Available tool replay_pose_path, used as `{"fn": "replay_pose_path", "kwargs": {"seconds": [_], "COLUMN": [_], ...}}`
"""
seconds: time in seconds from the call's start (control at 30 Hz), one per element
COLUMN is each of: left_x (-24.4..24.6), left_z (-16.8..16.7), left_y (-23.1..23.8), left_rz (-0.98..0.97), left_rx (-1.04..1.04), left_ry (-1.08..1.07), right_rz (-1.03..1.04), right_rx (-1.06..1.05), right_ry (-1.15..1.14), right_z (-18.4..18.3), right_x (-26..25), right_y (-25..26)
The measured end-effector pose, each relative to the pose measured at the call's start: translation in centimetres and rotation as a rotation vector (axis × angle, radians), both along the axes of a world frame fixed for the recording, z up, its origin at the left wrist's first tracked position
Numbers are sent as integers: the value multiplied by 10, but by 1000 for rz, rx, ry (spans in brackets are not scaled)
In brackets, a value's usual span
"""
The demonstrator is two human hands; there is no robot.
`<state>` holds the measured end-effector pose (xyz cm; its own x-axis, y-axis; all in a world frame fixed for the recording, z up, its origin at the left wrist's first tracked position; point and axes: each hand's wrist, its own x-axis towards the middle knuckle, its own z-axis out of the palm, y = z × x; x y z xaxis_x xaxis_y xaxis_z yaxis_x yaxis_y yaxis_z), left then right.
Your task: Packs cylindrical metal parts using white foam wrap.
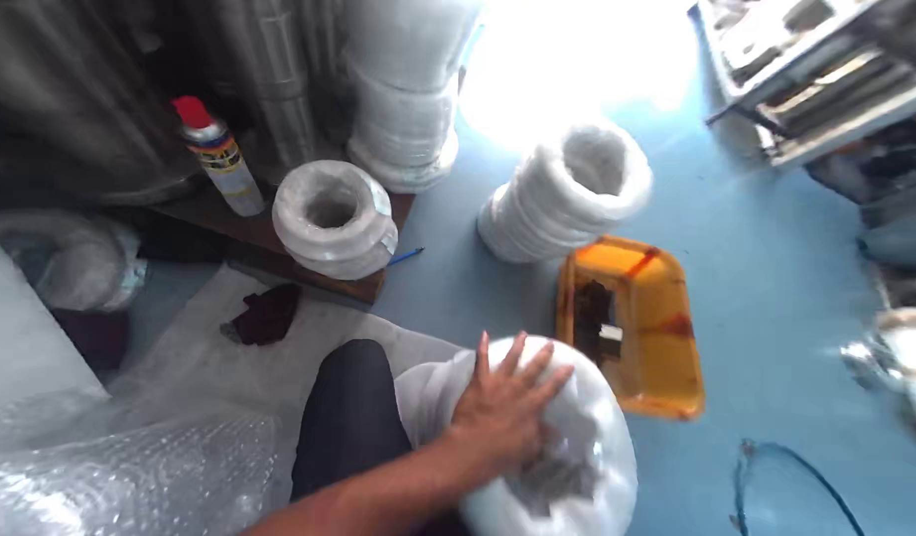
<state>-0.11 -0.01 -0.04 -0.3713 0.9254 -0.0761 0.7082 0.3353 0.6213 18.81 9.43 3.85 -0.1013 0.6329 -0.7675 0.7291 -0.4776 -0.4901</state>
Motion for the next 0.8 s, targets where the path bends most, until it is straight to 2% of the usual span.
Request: {"fn": "replay_pose_path", "kwargs": {"seconds": [0.07,0.13,0.17,0.27,0.47,0.53,0.67,0.73,0.8], "left_x": [2,3,5,5,3,3,1,-1,-2], "left_z": [-5,-7,-6,0,2,0,0,2,2], "left_y": [-1,1,-1,-4,-1,-1,-2,-3,-2], "left_rz": [-6,23,28,-3,-31,-36,-40,-47,-56], "left_rx": [9,47,41,-27,-69,-70,-52,-64,-63], "left_ry": [79,148,164,180,220,225,213,207,201], "right_rz": [-10,169,212,-56,-260,-312,-335,-260,-81], "right_rx": [-25,43,54,21,-30,-23,-26,-26,-32], "right_ry": [216,629,750,602,498,411,328,327,307], "right_z": [-72,-154,-172,-150,-163,-157,-146,-137,-129], "right_x": [53,112,122,97,107,103,104,109,117], "right_y": [16,46,51,25,24,16,15,14,4]}}
